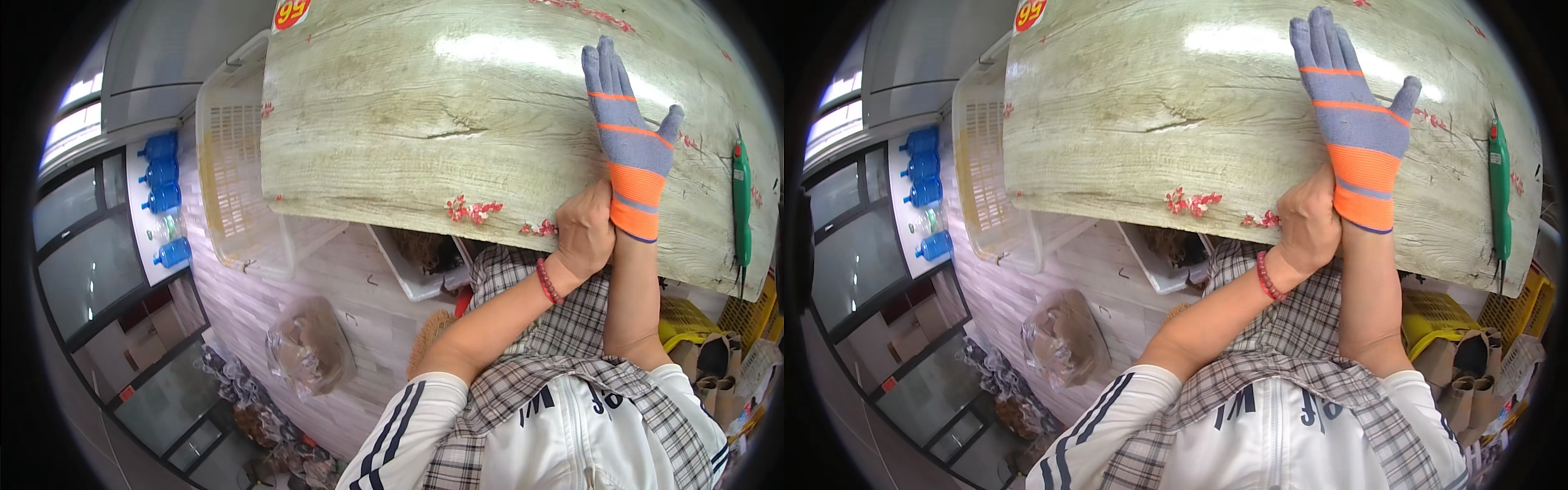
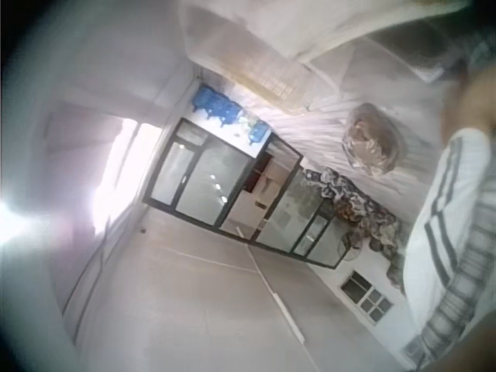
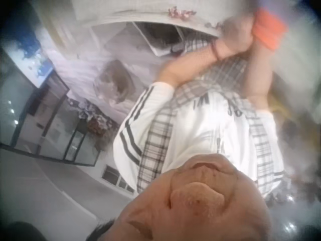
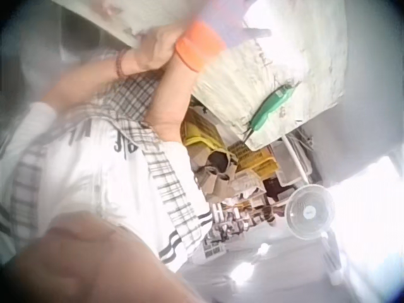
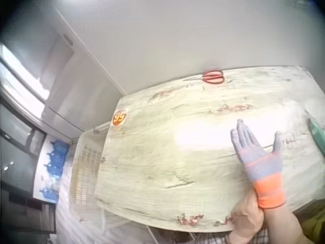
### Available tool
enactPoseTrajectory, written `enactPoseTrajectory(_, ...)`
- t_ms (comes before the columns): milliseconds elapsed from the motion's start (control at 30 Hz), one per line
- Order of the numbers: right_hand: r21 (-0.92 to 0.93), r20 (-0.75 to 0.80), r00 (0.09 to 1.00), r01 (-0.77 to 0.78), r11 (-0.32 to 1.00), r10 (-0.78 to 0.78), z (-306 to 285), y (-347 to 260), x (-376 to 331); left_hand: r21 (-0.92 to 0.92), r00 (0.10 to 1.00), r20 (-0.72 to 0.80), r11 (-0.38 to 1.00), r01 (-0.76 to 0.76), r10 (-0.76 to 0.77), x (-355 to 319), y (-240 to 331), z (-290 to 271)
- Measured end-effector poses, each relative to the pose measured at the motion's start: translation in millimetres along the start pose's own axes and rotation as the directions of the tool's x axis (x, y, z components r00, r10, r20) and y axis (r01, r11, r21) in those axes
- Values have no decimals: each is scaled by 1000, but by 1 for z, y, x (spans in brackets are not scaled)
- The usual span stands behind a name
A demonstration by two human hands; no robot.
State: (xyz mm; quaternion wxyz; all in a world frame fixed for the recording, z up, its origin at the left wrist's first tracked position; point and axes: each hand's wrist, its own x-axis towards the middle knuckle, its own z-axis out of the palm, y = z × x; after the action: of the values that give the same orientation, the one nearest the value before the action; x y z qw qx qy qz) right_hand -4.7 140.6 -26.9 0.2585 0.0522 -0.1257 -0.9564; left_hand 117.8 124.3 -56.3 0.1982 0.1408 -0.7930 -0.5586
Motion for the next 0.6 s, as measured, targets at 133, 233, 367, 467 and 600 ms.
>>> enactPoseTrajectory(133, 38, 73, 997, 27, 999, -30, 7, -1, 7, -62, 994, 104, 998, -12, 19, 5, 6, -7)
enactPoseTrajectory(233, -48, 107, 987, 125, 991, -119, 27, 10, 14, -62, 975, 194, 994, -93, 103, -4, 5, -11)
enactPoseTrajectory(367, -550, 286, 896, 444, 707, -340, 65, 22, 6, -56, 931, 335, 990, -132, 143, -41, 17, -18)
enactPoseTrajectory(467, -703, 394, 858, 512, 493, -330, 59, 15, -5, -66, 919, 345, 982, -179, 191, -60, 25, -28)
enactPoseTrajectory(600, -926, 344, 939, 336, -174, -18, 7, 23, -35, -95, 926, 311, 977, -193, 213, -87, 8, -59)
